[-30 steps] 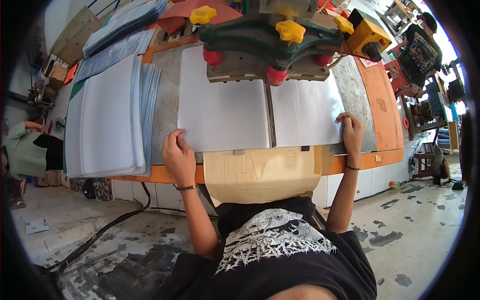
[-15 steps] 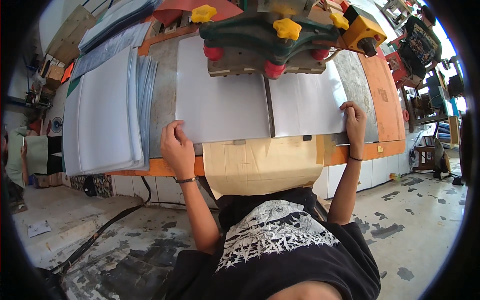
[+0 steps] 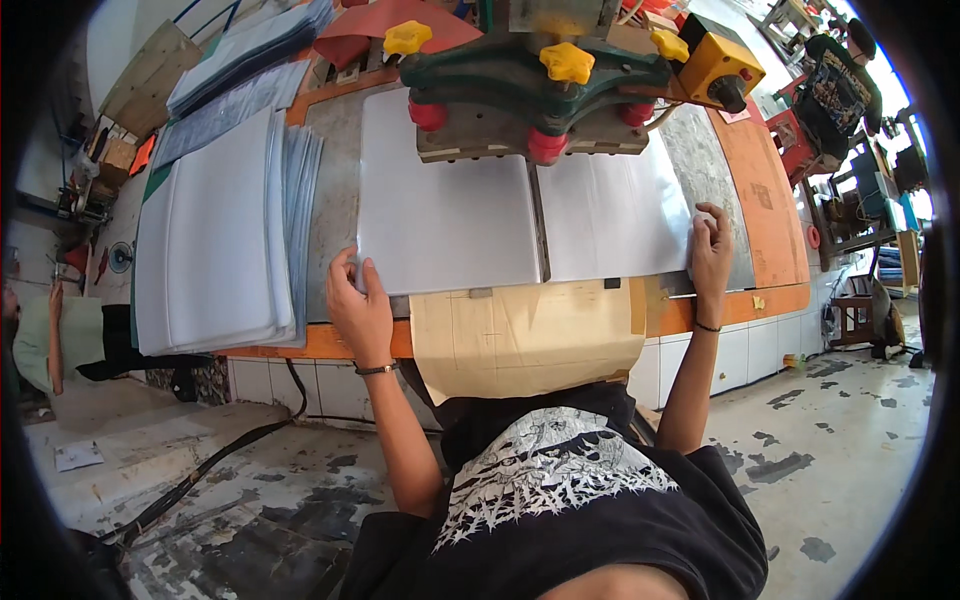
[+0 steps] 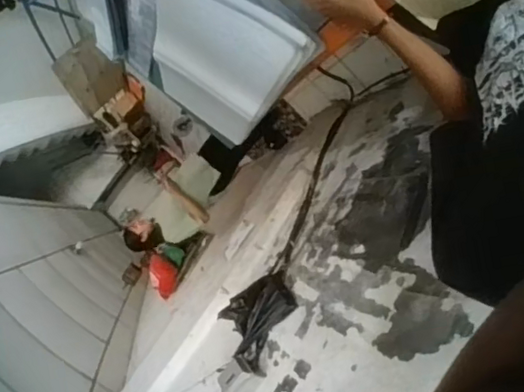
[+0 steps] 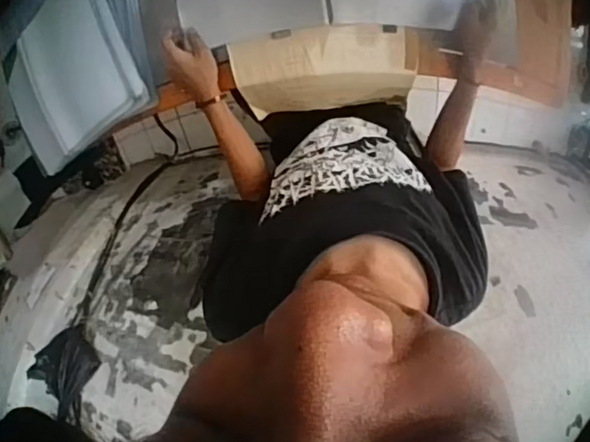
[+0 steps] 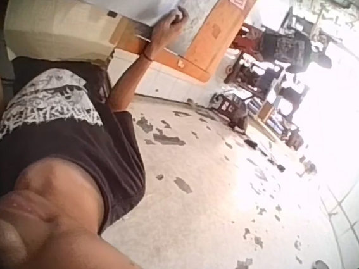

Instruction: The person takes plastic sheets from a stack one at a time, aligns each sheet under a pressing machine, holds it in place, and stacks the finished sheets onto a pile on the right.

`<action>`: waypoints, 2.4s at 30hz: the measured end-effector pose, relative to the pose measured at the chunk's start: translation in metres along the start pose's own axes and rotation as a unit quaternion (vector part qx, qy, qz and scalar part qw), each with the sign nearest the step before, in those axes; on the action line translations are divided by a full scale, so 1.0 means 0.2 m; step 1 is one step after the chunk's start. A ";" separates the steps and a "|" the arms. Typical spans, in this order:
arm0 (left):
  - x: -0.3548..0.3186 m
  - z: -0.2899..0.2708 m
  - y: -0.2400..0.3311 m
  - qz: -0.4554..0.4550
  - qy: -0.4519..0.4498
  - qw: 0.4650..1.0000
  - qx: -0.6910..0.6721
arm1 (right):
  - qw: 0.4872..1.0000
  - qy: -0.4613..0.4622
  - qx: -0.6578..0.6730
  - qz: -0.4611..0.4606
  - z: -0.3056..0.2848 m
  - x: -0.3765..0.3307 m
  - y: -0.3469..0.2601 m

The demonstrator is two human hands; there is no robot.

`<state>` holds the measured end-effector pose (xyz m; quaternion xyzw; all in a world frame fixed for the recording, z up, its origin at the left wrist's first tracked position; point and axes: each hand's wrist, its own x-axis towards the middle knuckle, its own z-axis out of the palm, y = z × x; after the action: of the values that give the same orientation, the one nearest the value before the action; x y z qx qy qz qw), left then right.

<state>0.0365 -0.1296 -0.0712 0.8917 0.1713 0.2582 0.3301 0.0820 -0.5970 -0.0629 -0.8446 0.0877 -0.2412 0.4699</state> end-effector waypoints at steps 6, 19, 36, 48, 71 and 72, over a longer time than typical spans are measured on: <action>-0.01 -0.02 -0.01 0.070 0.007 0.997 -0.045 | 0.973 -0.028 -0.210 -0.091 0.01 -0.19 -0.04; 0.00 0.00 -0.07 0.001 -0.010 0.992 -0.127 | 0.983 -0.048 -0.168 -0.061 -0.03 -0.24 -0.09; 0.00 0.00 -0.05 0.014 -0.021 0.993 -0.114 | 0.994 -0.042 -0.090 -0.036 -0.03 -0.23 -0.03; 0.00 0.00 -0.03 0.036 -0.007 0.997 -0.073 | 0.987 -0.055 -0.143 -0.051 -0.03 -0.24 -0.03; 0.01 0.00 0.03 0.004 0.010 0.998 -0.063 | 0.983 0.001 -0.178 -0.041 0.00 -0.23 -0.15; 0.02 -0.01 0.04 0.001 0.006 0.998 -0.058 | 0.978 0.000 -0.200 -0.049 0.00 -0.23 -0.15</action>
<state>0.0393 -0.1329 -0.0641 0.8696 0.1576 0.2734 0.3799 0.0397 -0.5632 -0.0520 -0.9249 0.0925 -0.2416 0.2786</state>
